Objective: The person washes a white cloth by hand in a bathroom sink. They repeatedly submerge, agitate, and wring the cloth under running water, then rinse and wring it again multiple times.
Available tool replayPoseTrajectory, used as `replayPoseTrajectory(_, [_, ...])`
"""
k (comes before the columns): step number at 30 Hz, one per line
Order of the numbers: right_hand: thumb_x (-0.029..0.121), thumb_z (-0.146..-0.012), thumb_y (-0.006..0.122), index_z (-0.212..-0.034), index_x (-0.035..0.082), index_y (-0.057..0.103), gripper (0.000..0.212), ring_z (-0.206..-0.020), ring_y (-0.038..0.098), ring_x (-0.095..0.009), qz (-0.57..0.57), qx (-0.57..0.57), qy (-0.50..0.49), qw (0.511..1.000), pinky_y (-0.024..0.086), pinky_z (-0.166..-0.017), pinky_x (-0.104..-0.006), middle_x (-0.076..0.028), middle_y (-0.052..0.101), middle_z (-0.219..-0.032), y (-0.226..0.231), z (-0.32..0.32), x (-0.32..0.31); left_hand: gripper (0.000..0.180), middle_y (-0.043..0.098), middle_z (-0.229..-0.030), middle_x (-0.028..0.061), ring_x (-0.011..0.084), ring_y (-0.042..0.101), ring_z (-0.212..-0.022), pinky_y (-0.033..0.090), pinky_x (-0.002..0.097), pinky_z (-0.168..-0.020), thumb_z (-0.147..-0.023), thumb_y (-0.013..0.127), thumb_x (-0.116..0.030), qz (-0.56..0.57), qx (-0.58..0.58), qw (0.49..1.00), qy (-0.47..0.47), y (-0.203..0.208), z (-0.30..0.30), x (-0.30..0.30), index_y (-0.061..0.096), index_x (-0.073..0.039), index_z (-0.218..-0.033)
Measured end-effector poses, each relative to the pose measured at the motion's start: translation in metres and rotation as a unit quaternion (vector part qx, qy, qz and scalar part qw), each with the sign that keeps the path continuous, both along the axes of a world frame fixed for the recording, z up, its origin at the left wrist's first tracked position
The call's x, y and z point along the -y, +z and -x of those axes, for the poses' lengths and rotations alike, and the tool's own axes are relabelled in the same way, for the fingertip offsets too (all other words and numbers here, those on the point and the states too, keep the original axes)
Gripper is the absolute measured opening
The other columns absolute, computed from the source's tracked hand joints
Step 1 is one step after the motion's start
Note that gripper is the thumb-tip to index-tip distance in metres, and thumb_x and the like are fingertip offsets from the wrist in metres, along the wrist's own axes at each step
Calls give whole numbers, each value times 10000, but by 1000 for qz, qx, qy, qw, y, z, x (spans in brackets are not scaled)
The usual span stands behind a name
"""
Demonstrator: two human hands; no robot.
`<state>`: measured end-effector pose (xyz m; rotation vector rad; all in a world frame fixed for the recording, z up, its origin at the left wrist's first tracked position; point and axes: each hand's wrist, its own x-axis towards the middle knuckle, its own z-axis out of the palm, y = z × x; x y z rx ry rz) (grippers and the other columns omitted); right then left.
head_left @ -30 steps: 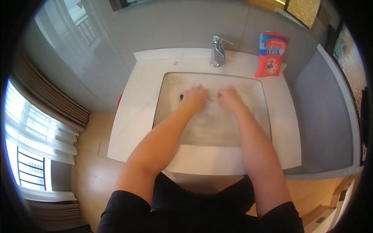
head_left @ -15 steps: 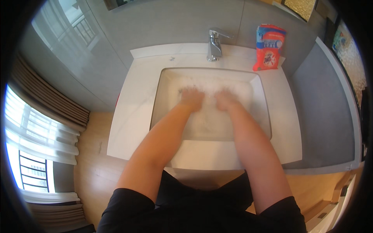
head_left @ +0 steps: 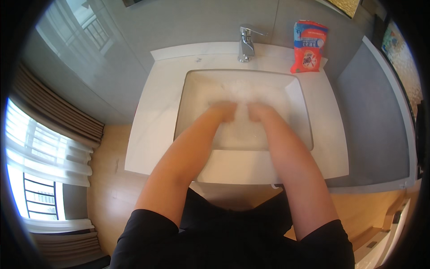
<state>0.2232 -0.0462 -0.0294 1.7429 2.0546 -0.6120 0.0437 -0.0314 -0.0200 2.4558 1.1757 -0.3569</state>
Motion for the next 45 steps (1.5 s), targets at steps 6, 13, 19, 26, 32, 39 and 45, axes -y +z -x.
replayPoseTrajectory(6, [232, -808, 607, -1133, 47, 694, 384, -1069, 641, -311, 106, 8, 87, 991, 496, -909, -434, -177, 664, -1198, -62, -42, -27, 475, 699, -1085, 193, 321, 660, -992, 520, 400, -858, -722, 655, -128, 234, 66, 965, -96, -2, -3, -18, 646, 14, -1176])
replayPoseTrajectory(13, [413, -789, 689, -1257, 116, 658, 556, -1172, 576, -269, 270, -130, -20, 954, 444, -990, -437, -122, 587, -1354, -17, -39, -12, 533, 674, -1155, 106, 230, 651, -983, 535, 361, -826, -767, 770, -251, 441, 68, 895, -18, 0, 21, -12, 629, -44, -1238])
replayPoseTrajectory(19, [403, -794, 678, -1160, 104, 689, 473, -934, 649, -217, 285, -278, -131, 908, 519, -840, -403, -89, 704, -1055, -24, -68, -18, 467, 700, -1022, 74, 159, 676, -861, 566, 302, -707, -770, 796, -200, 540, 96, 821, 160, 29, 21, -9, 641, -49, -1184])
replayPoseTrajectory(26, [388, -814, 626, -1109, 77, 664, 430, -830, 676, -262, 227, -576, -386, 684, 547, -705, -438, -117, 695, -973, 51, -46, 20, 408, 683, -923, 132, 238, 691, -764, 590, 386, -632, -773, 645, -183, 456, 492, 716, 194, 22, 29, -26, 601, -15, -1142])
replayPoseTrajectory(32, [439, -923, 527, -1213, 67, 621, 481, -1037, 647, -279, 148, -800, -313, 490, 507, -919, -445, -122, 678, -1122, 56, -5, 12, 393, 658, -1007, 81, 234, 655, -895, 573, 409, -752, -813, 629, -257, 391, 693, 551, 251, 38, 21, -15, 590, -75, -1160])
replayPoseTrajectory(39, [495, -943, 528, -1292, 106, 572, 525, -1124, 614, -280, 182, -853, -319, 372, 475, -986, -445, -108, 647, -1222, 78, 39, 20, 498, 583, -1237, 153, 321, 578, -1149, 502, 447, -965, -868, 598, -220, 268, 729, 516, 362, 66, 3, 2, 492, -34, -1318])
replayPoseTrajectory(45, [505, -873, 651, -1312, 111, 545, 599, -1127, 612, -280, 63, -730, -376, 568, 491, -953, -432, -104, 631, -1242, 85, 52, 33, 692, 413, -1453, 291, 446, 424, -1322, 336, 462, -1115, -966, 529, -392, -186, 418, 850, 260, 29, 2, -10, 332, 71, -1440])
